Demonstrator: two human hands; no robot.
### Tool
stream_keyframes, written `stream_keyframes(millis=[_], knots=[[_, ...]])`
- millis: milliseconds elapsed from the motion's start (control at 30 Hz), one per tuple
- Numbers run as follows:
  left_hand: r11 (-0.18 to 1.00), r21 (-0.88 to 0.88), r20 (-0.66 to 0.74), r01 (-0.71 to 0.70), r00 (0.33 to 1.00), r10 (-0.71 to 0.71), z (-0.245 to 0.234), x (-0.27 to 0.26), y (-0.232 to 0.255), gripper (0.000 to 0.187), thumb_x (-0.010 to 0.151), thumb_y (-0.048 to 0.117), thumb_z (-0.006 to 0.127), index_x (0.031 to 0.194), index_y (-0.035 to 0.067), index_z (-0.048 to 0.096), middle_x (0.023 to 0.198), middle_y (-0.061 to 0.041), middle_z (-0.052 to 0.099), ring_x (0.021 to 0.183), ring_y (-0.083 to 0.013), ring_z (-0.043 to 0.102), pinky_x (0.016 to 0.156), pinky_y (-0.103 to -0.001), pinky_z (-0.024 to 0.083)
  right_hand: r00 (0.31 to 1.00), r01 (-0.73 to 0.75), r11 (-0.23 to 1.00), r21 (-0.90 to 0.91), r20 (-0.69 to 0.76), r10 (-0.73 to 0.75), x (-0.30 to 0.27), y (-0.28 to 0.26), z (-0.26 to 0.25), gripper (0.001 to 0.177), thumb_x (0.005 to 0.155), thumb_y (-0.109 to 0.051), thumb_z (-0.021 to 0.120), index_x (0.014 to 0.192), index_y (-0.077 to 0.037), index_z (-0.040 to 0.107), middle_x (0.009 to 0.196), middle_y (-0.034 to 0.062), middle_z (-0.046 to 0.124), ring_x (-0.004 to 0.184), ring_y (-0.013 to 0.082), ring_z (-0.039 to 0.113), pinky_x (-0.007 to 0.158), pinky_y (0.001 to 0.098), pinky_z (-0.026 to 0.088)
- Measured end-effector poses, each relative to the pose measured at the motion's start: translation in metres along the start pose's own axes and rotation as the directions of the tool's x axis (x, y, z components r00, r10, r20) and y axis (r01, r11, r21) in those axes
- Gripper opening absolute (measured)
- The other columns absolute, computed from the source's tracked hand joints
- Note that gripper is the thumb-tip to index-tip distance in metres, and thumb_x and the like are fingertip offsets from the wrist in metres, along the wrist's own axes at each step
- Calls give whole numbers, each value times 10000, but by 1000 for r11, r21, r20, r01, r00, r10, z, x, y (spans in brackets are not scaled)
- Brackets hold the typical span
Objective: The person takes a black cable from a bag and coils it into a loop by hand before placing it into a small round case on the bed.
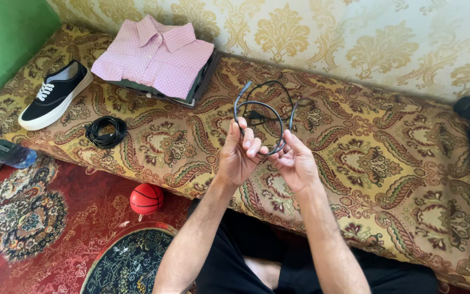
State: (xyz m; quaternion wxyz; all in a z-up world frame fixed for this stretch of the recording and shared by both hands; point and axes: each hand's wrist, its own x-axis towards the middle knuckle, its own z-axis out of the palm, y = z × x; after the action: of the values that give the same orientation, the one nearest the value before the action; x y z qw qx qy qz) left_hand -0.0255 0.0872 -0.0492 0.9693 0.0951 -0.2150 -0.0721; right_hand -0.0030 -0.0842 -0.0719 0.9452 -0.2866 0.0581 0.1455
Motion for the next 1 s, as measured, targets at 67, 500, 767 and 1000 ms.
stream_keyframes(millis=[67, 500, 767, 1000], knots=[[999, 3, -3, 38, 999, -38, -3, 0, 0, 277, 1164, 359, 414, 1197, 105, 517, 773, -16, 496, 698, -143, 567, 843, -399, 570, 996, 7, 996, -85, 92, 0, -5, -10, -2, 188, 1016, -218, 655, 1118, -60, 646, 834, 26, 684, 705, 130, 660, 655, 303, 583], [978, 63, -52, 198, 979, -195, -11, -1, -22, 239, 1132, 337, 469, 1159, 106, 520, 747, 0, 455, 667, -134, 520, 804, -386, 521, 965, 41, 990, -133, 264, -4, -13, -39, -43, 248, 1027, -268, 637, 1114, -36, 642, 917, 55, 710, 920, 207, 717, 798, 442, 624], [977, 98, -92, 191, 979, -182, 7, 1, -27, 241, 1138, 309, 434, 1090, 95, 532, 781, -7, 460, 729, -147, 517, 788, -356, 484, 979, 23, 988, -154, 203, 9, -29, -57, -26, 222, 1029, -253, 612, 1029, -32, 639, 918, 64, 709, 948, 231, 726, 864, 456, 620], [960, 126, -194, 248, 956, -221, 21, 5, -30, 277, 1130, 312, 424, 966, 98, 485, 785, 0, 427, 744, -137, 461, 721, -312, 431, 977, 48, 976, -212, 212, -2, -29, -63, -44, 245, 1066, -178, 597, 1185, 27, 659, 910, 71, 719, 833, 193, 725, 856, 374, 601]])
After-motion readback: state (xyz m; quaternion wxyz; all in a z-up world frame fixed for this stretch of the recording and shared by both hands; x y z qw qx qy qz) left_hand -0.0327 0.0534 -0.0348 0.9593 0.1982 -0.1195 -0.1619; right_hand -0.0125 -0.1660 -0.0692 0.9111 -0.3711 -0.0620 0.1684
